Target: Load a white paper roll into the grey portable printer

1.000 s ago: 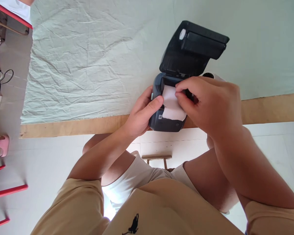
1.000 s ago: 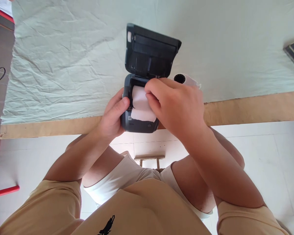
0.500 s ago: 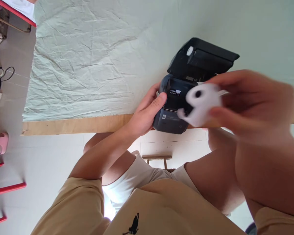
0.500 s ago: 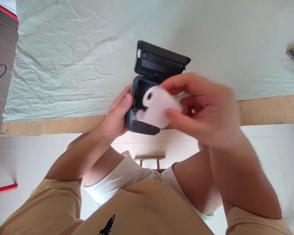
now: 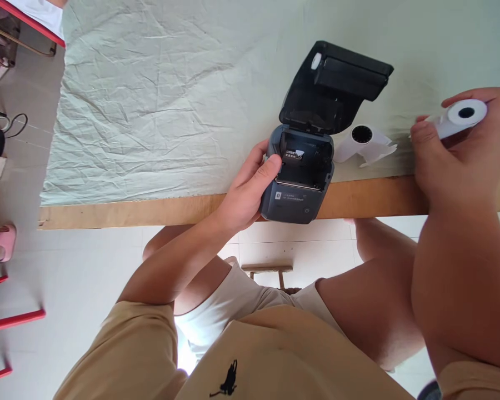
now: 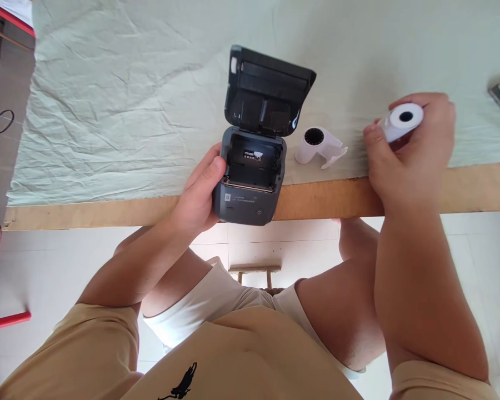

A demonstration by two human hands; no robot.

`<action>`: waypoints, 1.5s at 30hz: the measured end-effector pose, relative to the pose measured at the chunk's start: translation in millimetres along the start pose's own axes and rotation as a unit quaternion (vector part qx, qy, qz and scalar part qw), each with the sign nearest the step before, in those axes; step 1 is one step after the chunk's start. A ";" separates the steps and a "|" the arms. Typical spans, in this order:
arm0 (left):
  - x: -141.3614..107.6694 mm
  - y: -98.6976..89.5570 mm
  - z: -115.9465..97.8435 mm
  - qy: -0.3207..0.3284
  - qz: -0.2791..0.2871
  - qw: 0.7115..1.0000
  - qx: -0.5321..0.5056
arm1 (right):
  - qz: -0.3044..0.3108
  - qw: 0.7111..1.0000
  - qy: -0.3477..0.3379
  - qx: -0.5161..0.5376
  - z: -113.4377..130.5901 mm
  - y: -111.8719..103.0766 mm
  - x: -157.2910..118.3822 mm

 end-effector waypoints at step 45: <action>5.5 -4.1 3.2 0.072 0.082 0.992 0.065 | -0.009 0.975 -0.213 0.064 198.3 15.8 -16.6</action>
Point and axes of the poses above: each hand's wrist, its own x-axis towards the middle knuckle, its own y-axis out of the palm, z = x × y, the point moved 8 cm from there along x, towards the middle knuckle, and after that the axes turned 15 degrees about -y, right-handed, at the moved point
